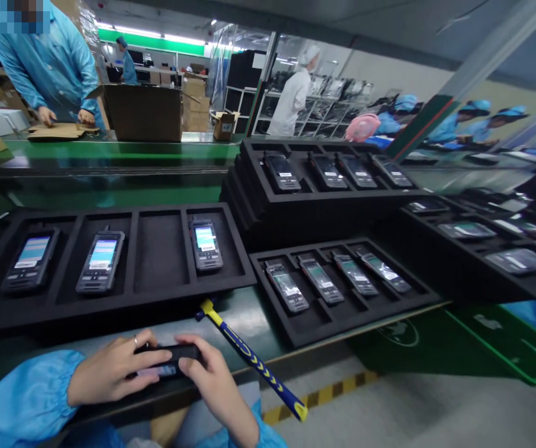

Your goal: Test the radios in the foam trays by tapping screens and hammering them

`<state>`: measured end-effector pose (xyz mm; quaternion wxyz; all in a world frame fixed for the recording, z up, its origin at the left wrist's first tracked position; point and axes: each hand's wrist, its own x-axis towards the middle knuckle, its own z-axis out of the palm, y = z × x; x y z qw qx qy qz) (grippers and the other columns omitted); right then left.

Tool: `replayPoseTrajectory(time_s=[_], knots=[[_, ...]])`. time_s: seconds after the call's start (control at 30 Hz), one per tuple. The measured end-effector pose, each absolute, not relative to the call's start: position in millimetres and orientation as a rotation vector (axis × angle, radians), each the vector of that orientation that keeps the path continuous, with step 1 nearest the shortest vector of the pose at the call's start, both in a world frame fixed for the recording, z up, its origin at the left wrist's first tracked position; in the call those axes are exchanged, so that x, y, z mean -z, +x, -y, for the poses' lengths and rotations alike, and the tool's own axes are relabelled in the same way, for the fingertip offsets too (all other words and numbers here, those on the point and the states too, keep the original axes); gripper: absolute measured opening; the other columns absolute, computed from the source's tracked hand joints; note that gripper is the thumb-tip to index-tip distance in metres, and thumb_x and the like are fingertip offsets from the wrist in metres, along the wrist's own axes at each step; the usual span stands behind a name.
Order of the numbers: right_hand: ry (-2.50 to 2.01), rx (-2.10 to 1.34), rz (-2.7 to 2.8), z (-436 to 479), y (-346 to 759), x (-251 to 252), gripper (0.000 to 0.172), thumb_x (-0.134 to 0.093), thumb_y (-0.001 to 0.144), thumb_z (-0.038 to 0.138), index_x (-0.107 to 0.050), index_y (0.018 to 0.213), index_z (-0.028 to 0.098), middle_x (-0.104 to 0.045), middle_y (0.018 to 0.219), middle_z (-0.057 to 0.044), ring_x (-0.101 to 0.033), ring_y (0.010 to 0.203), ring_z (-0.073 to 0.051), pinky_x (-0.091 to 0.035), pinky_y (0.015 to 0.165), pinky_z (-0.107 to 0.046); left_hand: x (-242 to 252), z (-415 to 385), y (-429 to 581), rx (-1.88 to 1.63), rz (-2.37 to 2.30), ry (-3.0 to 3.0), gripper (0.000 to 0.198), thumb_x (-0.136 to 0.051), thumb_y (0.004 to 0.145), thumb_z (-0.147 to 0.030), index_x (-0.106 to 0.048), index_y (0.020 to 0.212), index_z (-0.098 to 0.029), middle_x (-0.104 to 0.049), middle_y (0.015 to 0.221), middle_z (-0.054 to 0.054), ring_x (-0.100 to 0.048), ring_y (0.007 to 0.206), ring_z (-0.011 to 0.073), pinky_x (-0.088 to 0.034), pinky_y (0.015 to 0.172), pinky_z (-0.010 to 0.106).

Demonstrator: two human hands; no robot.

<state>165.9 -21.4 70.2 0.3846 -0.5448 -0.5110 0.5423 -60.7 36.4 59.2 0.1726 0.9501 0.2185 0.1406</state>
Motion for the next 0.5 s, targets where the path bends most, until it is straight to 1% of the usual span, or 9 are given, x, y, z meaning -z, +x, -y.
replayPoseTrajectory(time_s=[0.07,0.1,0.13,0.2,0.23,0.27,0.33,0.43,0.5], knots=[[-1.526,-1.129,1.37,29,180,-61,0.037,-0.053,0.085,0.036,-0.061,0.119,0.022,-0.062,0.122,-0.009,-0.053,0.116,-0.027,-0.038,0.103,-0.046,-49,-38,-55,-0.431,-0.689,2.714,0.041,-0.047,0.092,-0.022,-0.042,0.132,-0.028,-0.055,0.106,0.007,-0.067,0.075,0.017,-0.058,0.067,0.03],[-1.611,-0.923,1.433,34,189,-55,0.037,-0.05,0.089,0.038,-0.058,0.122,0.023,-0.059,0.126,-0.01,-0.051,0.119,-0.027,-0.037,0.104,-0.046,-46,-39,-51,-0.433,-0.719,2.723,0.04,-0.046,0.092,-0.021,-0.043,0.131,-0.028,-0.055,0.106,0.007,-0.067,0.073,0.0166,-0.058,0.066,0.03],[-1.698,-0.673,1.516,38,200,-48,0.037,-0.046,0.092,0.04,-0.057,0.123,0.023,-0.058,0.127,-0.01,-0.05,0.12,-0.027,-0.039,0.103,-0.046,-44,-40,-47,-0.43,-0.741,2.728,0.04,-0.047,0.091,-0.02,-0.043,0.13,-0.027,-0.055,0.105,0.007,-0.067,0.072,0.0165,-0.058,0.066,0.03],[-1.84,-0.201,1.656,44,219,-32,0.04,-0.042,0.094,0.045,-0.057,0.123,0.021,-0.06,0.121,-0.012,-0.055,0.112,-0.028,-0.048,0.093,-0.048,-42,-41,-41,-0.429,-0.775,2.737,0.04,-0.048,0.09,-0.018,-0.045,0.129,-0.026,-0.055,0.104,0.008,-0.067,0.069,0.0176,-0.058,0.063,0.032],[-1.886,-0.062,1.698,45,227,-24,0.043,-0.04,0.094,0.048,-0.058,0.121,0.019,-0.063,0.115,-0.013,-0.059,0.105,-0.03,-0.051,0.086,-0.049,-42,-42,-38,-0.422,-0.801,2.752,0.041,-0.049,0.089,-0.017,-0.046,0.128,-0.026,-0.056,0.105,0.009,-0.067,0.068,0.0186,-0.058,0.061,0.033],[-1.917,0.017,1.727,45,233,-16,0.048,-0.039,0.094,0.052,-0.059,0.118,0.017,-0.065,0.109,-0.014,-0.061,0.097,-0.03,-0.054,0.08,-0.049,-42,-42,-36,-0.409,-0.827,2.777,0.041,-0.05,0.088,-0.016,-0.047,0.128,-0.026,-0.056,0.106,0.009,-0.067,0.067,0.0193,-0.058,0.059,0.035],[-1.953,0.037,1.754,39,239,-6,0.056,-0.035,0.092,0.058,-0.062,0.113,0.015,-0.067,0.096,-0.015,-0.064,0.083,-0.03,-0.056,0.069,-0.048,-42,-41,-33,-0.378,-0.854,2.848,0.042,-0.051,0.086,-0.015,-0.048,0.127,-0.025,-0.057,0.106,0.009,-0.066,0.063,0.0193,-0.058,0.056,0.035],[-1.967,-0.004,1.763,30,241,-5,0.061,-0.027,0.092,0.061,-0.067,0.1,0.016,-0.065,0.078,-0.012,-0.063,0.07,-0.027,-0.057,0.063,-0.043,-40,-39,-33,-0.393,-0.8,2.966,0.042,-0.05,0.085,-0.015,-0.05,0.126,-0.024,-0.059,0.101,0.009,-0.065,0.06,0.0188,-0.058,0.052,0.033],[-1.965,-0.046,1.759,34,244,-17,0.06,-0.024,0.094,0.059,-0.067,0.089,0.017,-0.063,0.072,-0.009,-0.064,0.064,-0.023,-0.057,0.058,-0.035,-37,-36,-34,-0.434,-0.758,3.025,0.043,-0.045,0.084,-0.011,-0.05,0.125,-0.023,-0.06,0.098,0.01,-0.065,0.06,0.0188,-0.057,0.05,0.031]])
